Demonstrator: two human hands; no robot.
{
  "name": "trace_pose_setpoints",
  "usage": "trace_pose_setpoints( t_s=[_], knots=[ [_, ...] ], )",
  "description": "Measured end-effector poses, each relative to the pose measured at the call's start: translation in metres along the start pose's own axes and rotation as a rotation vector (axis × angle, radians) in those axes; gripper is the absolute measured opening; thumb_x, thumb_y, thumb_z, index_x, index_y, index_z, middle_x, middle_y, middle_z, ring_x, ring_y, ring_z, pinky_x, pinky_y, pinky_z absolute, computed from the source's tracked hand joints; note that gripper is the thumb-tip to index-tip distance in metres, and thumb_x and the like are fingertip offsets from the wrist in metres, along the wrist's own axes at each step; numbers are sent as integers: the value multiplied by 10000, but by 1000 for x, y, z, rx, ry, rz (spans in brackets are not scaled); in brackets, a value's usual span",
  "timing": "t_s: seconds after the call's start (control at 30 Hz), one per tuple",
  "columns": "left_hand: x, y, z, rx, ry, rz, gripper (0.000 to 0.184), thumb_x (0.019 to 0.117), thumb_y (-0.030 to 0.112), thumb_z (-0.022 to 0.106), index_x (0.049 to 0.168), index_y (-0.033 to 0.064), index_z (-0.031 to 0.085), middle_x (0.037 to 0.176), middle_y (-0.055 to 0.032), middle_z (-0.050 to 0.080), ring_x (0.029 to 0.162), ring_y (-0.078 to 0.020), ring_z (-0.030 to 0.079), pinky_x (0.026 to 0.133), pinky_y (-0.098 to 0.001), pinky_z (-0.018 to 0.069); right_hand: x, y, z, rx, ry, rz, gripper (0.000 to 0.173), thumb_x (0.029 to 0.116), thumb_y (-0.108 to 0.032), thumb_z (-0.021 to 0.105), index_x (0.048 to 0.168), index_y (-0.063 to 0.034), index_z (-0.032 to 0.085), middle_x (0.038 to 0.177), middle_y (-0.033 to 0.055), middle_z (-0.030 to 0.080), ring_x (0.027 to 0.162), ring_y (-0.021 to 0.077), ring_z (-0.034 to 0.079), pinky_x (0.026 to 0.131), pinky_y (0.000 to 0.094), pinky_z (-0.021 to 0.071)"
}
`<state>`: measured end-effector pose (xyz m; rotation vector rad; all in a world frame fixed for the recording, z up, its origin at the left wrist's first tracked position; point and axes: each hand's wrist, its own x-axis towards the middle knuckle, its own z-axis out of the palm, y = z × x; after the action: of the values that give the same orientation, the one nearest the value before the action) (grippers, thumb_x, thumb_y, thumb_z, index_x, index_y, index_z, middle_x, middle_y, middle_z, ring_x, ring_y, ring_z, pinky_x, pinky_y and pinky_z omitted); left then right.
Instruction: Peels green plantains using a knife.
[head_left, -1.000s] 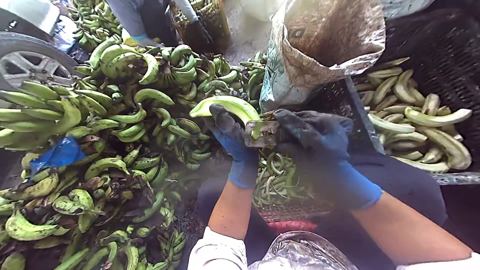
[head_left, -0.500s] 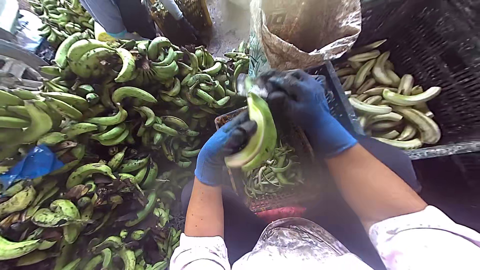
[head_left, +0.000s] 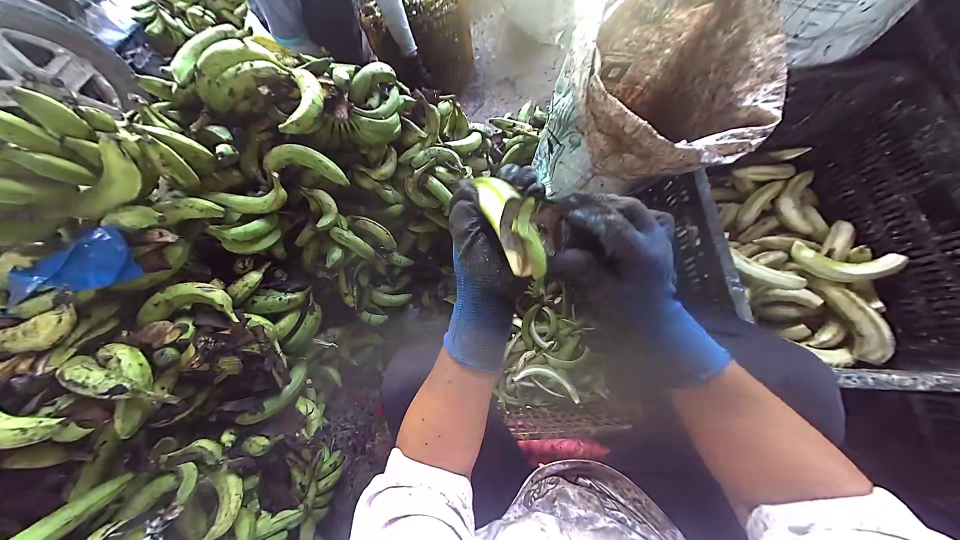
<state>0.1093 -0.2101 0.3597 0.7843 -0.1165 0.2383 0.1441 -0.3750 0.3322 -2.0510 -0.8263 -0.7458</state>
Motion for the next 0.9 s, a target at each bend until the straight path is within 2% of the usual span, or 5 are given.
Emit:
trace_pose_setpoints(
  t_s=[0.23,0.43,0.53,0.77,0.9],
  knots=[
    [-15,18,0,608,111,-31,319,1109,349,347,1275,204,578,1017,28,644,845,-39,627,711,-236,556,-1,1,4,-58,-1,-15,442,973,-463,634,1333,-211,670,1234,142,681,1140,306,639,971,572,443],
    [-14,17,-7,884,-189,90,560,1078,366,367,1534,40,387,1339,-63,602,1064,-21,627,932,-259,550,35,21,-6,387,-246,393,406,1035,-450,511,1296,-205,703,1351,-37,664,1272,82,590,1102,386,480],
    [-10,17,-14,771,-264,242,522,1091,302,382,1506,-10,431,1525,-88,476,1330,-84,505,1139,-311,424,34,31,-3,153,-285,469,451,1024,-523,459,1310,-265,695,1355,-4,663,1273,182,593,1028,571,434],
    [-2,20,-13,116,2,-114,579,1004,677,373,1299,232,595,1005,-17,689,756,-95,669,609,-267,584,4,19,-3,-124,-42,151,549,1014,-536,515,1243,-67,686,1226,248,656,1111,419,637,923,655,455],
    [-21,23,-15,-11,64,-187,506,1055,597,332,1187,204,622,865,5,639,685,-53,619,572,-203,539,-20,4,2,-155,76,-229,466,923,-476,711,1329,-251,664,1200,90,678,1146,254,619,1020,506,411]
  ],
)
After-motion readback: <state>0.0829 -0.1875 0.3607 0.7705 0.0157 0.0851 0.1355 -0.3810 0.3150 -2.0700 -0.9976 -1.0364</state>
